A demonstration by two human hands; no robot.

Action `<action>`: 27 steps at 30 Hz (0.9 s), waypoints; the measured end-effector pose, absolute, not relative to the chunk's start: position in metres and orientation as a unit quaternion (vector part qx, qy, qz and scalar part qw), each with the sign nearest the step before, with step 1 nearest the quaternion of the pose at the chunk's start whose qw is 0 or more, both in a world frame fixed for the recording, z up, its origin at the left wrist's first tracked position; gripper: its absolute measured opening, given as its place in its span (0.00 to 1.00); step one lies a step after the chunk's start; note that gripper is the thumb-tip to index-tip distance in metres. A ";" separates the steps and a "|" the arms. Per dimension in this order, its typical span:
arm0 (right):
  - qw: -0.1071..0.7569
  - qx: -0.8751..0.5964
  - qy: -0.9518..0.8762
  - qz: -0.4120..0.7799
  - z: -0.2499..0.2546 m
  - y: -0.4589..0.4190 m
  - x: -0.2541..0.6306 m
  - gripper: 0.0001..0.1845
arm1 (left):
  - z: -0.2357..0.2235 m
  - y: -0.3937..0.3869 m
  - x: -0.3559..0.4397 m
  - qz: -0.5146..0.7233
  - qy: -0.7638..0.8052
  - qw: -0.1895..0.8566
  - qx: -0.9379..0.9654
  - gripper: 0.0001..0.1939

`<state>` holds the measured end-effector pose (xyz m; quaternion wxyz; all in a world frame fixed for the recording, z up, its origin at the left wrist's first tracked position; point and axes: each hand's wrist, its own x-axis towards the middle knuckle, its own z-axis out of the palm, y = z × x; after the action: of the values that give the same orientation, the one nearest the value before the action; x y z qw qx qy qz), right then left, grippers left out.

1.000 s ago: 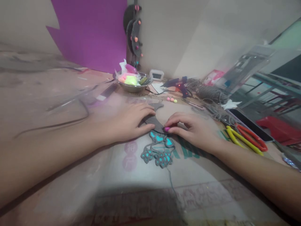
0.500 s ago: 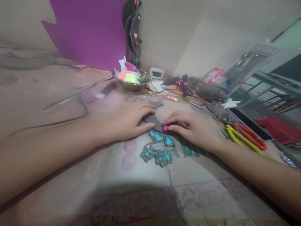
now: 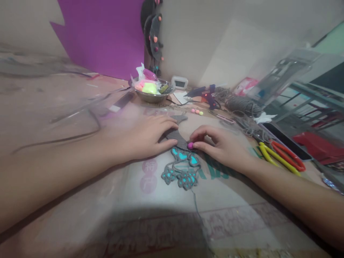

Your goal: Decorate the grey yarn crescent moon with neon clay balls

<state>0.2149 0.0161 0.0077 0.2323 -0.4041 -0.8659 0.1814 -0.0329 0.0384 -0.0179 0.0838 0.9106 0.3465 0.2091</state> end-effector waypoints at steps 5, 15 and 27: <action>0.251 -0.360 -0.884 0.160 0.007 0.016 0.216 0.05 | -0.018 0.039 -0.033 0.212 0.344 0.085 0.911 0.23; 0.260 -0.390 -0.874 0.130 0.009 0.013 0.214 0.05 | -0.017 0.038 -0.032 0.214 0.348 0.094 0.908 0.23; 0.273 -0.350 -0.895 0.043 0.006 0.014 0.217 0.06 | -0.017 0.038 -0.032 0.212 0.347 0.093 0.909 0.22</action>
<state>0.2171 0.0136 0.0056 0.2727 -0.3499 -0.8952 0.0425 -0.0323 0.0378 -0.0166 0.0926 0.9089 0.3472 0.2115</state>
